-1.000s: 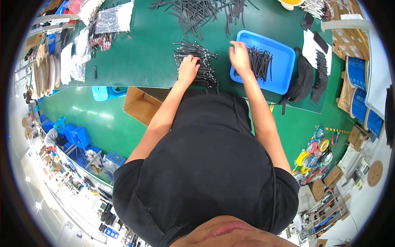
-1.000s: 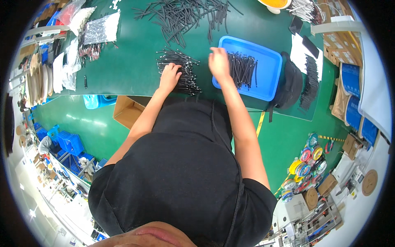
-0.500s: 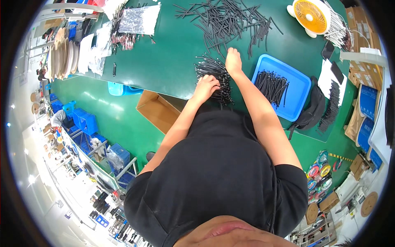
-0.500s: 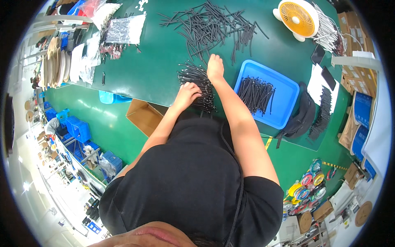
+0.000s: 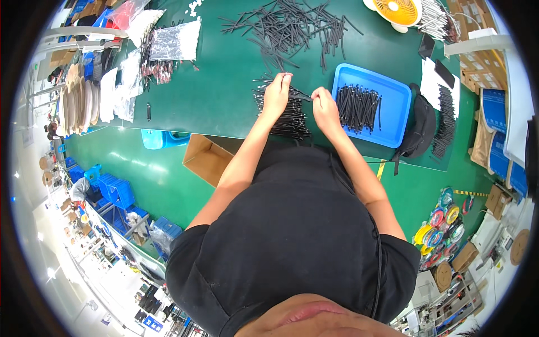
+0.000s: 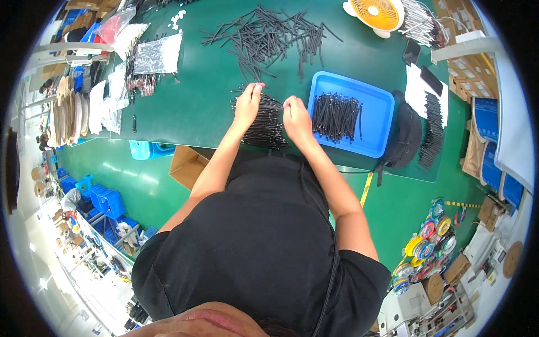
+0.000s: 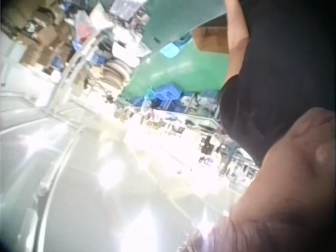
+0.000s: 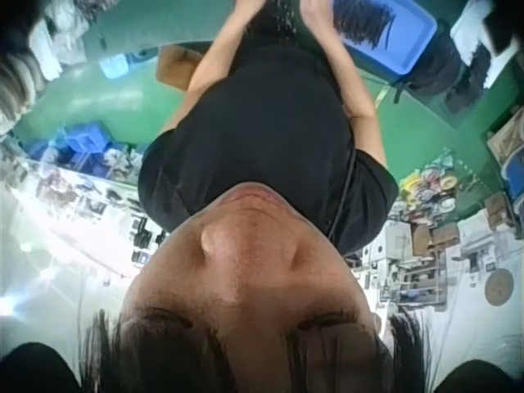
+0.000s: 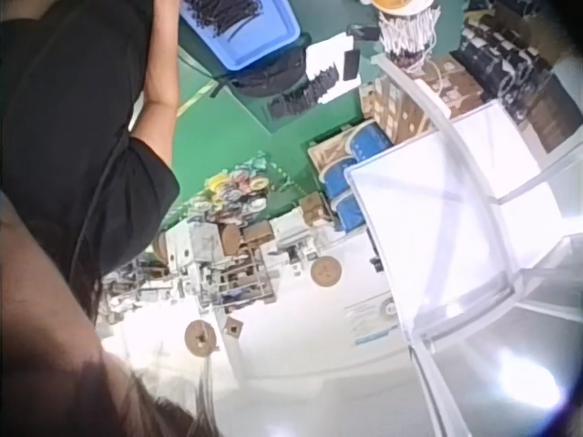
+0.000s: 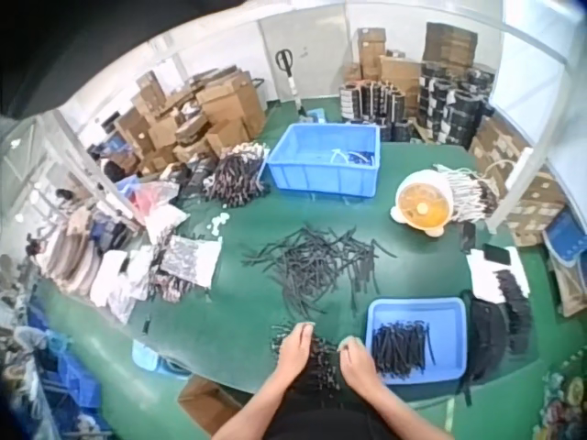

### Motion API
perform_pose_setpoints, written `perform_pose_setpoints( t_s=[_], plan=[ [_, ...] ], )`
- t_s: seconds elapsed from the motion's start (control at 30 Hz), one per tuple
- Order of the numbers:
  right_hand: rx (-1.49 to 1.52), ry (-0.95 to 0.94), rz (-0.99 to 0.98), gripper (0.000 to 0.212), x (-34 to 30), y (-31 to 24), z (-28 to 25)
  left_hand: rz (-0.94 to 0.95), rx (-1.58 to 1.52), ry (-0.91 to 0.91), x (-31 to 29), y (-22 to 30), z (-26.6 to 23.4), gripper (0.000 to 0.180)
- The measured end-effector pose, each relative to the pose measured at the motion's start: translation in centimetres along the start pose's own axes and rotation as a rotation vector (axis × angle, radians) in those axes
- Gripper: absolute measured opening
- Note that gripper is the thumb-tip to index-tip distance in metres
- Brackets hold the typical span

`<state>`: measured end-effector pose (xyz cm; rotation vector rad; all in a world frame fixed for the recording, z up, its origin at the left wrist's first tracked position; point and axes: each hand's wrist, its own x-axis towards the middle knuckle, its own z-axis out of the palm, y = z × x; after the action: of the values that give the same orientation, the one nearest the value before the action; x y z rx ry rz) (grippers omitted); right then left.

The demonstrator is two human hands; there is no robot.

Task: The person sleeves wires by taking wire pieces from the table and tubes from a tray and sliding each tube onto a wire by hand.

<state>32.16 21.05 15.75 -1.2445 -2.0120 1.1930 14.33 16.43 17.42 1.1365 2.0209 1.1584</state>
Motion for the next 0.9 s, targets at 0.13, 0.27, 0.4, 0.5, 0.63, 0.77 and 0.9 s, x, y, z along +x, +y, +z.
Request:
perform_pose_setpoints(
  t_s=[0.13, 0.27, 0.4, 0.5, 0.63, 0.77, 0.9],
  plan=[
    [-0.052, -0.058, -0.035, 0.015, -3.4, -2.9, -1.1, -0.185, -0.180, -0.163, -2.1, 1.4, 0.7, 0.036],
    [-0.350, -0.126, -0.322, 0.012, -4.7, -4.5, -2.1, -0.190, -0.304, -0.178, -5.0, 3.2, 1.2, 0.036],
    [-0.457, -0.091, -0.483, 0.008, -5.8, -5.9, -2.8, -0.168, -0.344, -0.160, -5.9, 4.1, -0.1, 0.038],
    [-0.315, 0.089, -0.431, 0.014, -5.6, -7.9, -4.6, -0.051, -0.339, -0.100, -6.6, 6.0, -1.9, 0.030],
    [-0.362, 0.151, -0.358, 0.018, -5.8, -11.1, -7.6, 0.054, -0.200, -0.212, -7.7, 8.7, -4.7, 0.024],
    [-0.377, 0.197, -0.421, 0.018, -6.0, -11.7, -8.1, 0.123, -0.068, -0.304, -8.4, 10.4, -6.1, 0.019],
    [-0.409, 0.204, -0.434, 0.017, -6.4, -11.7, -8.2, 0.164, -0.017, -0.331, -8.7, 10.8, -6.5, 0.018]
  ],
)
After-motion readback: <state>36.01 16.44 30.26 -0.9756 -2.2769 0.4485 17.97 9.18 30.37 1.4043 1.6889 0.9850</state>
